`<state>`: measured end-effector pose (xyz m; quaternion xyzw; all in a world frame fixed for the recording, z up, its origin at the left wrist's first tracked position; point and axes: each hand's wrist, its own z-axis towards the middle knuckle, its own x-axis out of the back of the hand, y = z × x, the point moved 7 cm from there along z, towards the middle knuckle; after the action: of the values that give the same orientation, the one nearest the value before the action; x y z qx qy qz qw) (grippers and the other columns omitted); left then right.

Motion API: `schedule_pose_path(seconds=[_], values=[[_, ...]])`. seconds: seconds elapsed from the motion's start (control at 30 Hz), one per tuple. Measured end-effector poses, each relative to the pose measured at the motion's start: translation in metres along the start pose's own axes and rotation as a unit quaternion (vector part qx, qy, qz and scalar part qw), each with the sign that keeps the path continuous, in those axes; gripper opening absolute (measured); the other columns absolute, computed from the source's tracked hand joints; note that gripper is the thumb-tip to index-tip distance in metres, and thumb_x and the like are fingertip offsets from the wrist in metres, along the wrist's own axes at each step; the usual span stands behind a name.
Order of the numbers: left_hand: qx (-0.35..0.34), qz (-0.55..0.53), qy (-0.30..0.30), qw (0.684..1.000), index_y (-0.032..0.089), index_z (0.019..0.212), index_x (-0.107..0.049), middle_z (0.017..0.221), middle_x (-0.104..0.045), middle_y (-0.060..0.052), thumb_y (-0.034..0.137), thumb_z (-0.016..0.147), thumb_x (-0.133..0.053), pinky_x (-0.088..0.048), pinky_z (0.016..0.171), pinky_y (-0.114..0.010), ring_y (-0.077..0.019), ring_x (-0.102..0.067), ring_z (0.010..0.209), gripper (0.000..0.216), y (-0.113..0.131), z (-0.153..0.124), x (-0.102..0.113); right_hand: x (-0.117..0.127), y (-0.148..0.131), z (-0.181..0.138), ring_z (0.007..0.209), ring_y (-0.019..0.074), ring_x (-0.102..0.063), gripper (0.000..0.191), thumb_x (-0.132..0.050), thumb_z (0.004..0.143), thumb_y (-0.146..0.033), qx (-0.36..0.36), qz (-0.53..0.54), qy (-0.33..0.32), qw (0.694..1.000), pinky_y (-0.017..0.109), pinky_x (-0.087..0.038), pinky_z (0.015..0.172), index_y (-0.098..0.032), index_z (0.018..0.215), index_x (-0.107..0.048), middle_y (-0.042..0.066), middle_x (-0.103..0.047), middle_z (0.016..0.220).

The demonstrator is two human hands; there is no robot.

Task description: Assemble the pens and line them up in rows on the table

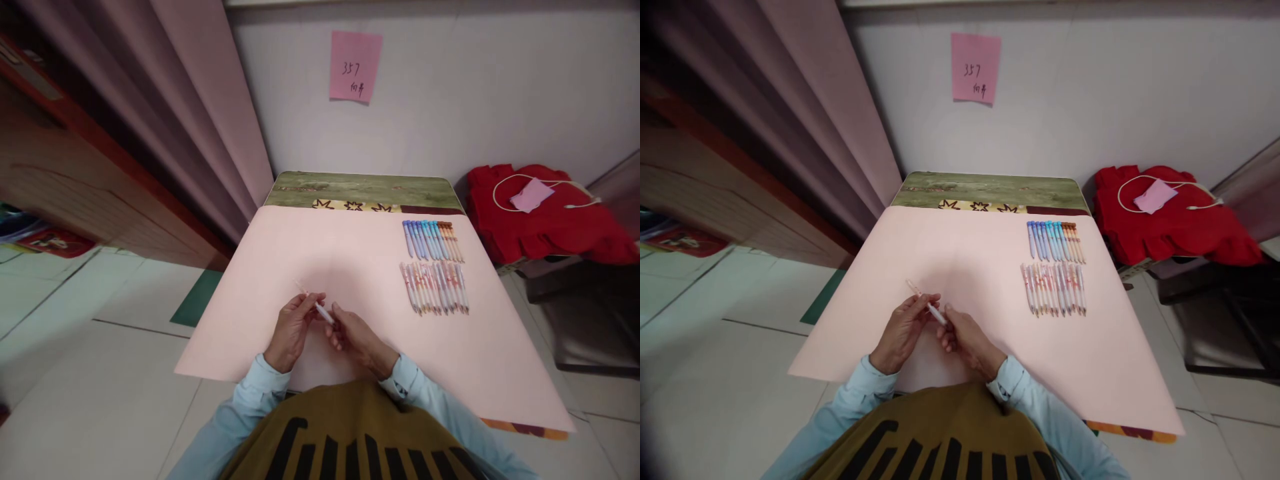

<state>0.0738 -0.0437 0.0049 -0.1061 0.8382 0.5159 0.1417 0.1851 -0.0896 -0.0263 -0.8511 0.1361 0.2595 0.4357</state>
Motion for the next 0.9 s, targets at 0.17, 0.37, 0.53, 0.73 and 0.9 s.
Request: schedule_pose_path(seconds=[0.17,0.37,0.53,0.73,0.9], values=[[-0.016,-0.003,0.022,1.0,0.015,0.08,-0.072,0.091,-0.07,-0.007,0.037,0.072,-0.079,-0.05,0.086,-0.031,-0.0164,-0.064,0.087,0.024,0.0,0.0,0.001,0.0,-0.004,0.0,0.05,0.0068,-0.047,0.044,-0.077,0.073,-0.056,0.034,-0.034,0.002,0.999,0.021,-0.034,0.047,-0.016,0.079,-0.06,-0.004,-0.056,0.063],[-0.006,-0.043,0.042,0.998,0.016,0.079,-0.069,0.092,-0.071,-0.006,0.035,0.071,-0.08,-0.051,0.085,-0.031,-0.0152,-0.064,0.085,0.024,-0.004,-0.001,0.003,0.003,-0.006,-0.001,0.051,0.008,-0.05,0.049,-0.079,0.071,-0.057,0.043,-0.029,0.016,0.999,0.02,-0.036,0.048,-0.019,0.092,-0.057,-0.005,-0.058,0.065],[0.011,-0.043,0.027,0.999,0.015,0.079,-0.07,0.089,-0.07,-0.005,0.035,0.071,-0.081,-0.05,0.083,-0.028,-0.0143,-0.063,0.083,0.024,-0.005,0.0,-0.001,0.006,0.006,0.003,0.04,0.006,-0.04,0.061,-0.054,0.082,-0.074,-0.027,-0.016,0.013,0.999,0.021,-0.028,0.04,-0.013,0.08,-0.062,-0.003,-0.052,0.055],[0.0,-0.052,0.033,0.998,0.015,0.08,-0.07,0.089,-0.07,-0.005,0.033,0.07,-0.082,-0.05,0.08,-0.027,-0.0136,-0.063,0.082,0.024,-0.001,0.001,-0.003,0.004,-0.005,-0.001,0.056,0.0077,-0.055,0.051,-0.081,0.07,-0.053,0.029,0.019,-0.001,0.999,0.018,-0.037,0.048,-0.018,0.101,-0.063,-0.002,-0.064,0.076],[0.008,-0.063,0.033,0.997,0.015,0.08,-0.069,0.09,-0.072,-0.006,0.032,0.069,-0.082,-0.051,0.082,-0.028,-0.0148,-0.065,0.083,0.024,-0.003,0.003,-0.002,0.006,0.0,0.001,0.043,0.0055,-0.042,0.051,-0.068,0.078,-0.063,0.016,-0.01,0.008,1.0,0.02,-0.029,0.041,-0.013,0.081,-0.064,-0.004,-0.055,0.058]])
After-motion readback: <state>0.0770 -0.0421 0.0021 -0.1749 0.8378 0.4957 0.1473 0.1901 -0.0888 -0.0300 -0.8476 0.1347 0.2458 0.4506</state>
